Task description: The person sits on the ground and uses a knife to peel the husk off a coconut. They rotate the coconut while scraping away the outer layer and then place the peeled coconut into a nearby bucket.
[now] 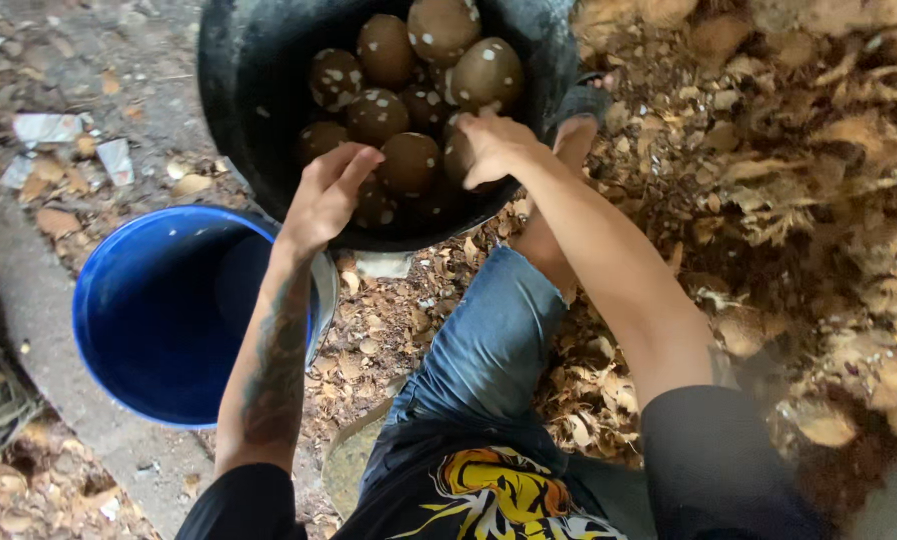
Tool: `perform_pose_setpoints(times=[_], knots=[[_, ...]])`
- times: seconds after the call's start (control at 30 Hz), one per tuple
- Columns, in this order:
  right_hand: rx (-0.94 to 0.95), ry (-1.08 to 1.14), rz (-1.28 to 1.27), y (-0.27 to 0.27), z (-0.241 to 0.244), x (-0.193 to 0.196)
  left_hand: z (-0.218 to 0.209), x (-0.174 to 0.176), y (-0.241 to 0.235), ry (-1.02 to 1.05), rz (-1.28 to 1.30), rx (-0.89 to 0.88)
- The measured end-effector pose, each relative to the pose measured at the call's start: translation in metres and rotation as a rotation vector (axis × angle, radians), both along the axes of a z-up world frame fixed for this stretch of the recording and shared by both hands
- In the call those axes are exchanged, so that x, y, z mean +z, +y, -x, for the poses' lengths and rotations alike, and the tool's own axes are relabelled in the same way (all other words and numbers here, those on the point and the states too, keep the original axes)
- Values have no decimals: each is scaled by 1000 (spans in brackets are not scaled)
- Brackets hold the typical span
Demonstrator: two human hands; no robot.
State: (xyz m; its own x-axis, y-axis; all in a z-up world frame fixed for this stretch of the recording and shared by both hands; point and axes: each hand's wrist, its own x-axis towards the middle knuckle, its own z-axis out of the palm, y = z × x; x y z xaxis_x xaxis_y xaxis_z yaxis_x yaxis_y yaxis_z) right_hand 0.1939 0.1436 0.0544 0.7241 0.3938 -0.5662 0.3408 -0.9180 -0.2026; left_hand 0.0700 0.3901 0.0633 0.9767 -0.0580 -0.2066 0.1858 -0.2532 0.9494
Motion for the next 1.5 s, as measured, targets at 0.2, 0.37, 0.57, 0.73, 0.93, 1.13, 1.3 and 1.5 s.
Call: perform_pose_setpoints(times=[0.2, 0.37, 0.57, 0.73, 0.93, 1.13, 1.3, 1.5], knots=[[74, 38, 66, 5, -2, -32, 4, 17, -2, -54, -51, -25], [23, 119, 79, -4, 2, -39, 4, 7, 0, -24, -16, -13], [-36, -54, -128, -18, 15, -31, 2, -4, 3, 54, -26, 12], [-218, -185, -645, -50, 45, -13, -18, -19, 9, -54, -196, -63], [-254, -541, -1171, -220, 171, 22, -76, -12, -76, -435, -412, -262], [-1369, -273, -732, -380, 354, 26, -82, 18, -287, -421, -218, -743], [-1720, -273, -352, -457, 485, -43, -43, -60, -416, -609, -121, -1150], [-1733, -249, -458, -492, 510, -71, 9, -116, -493, -162, -230, -1409]])
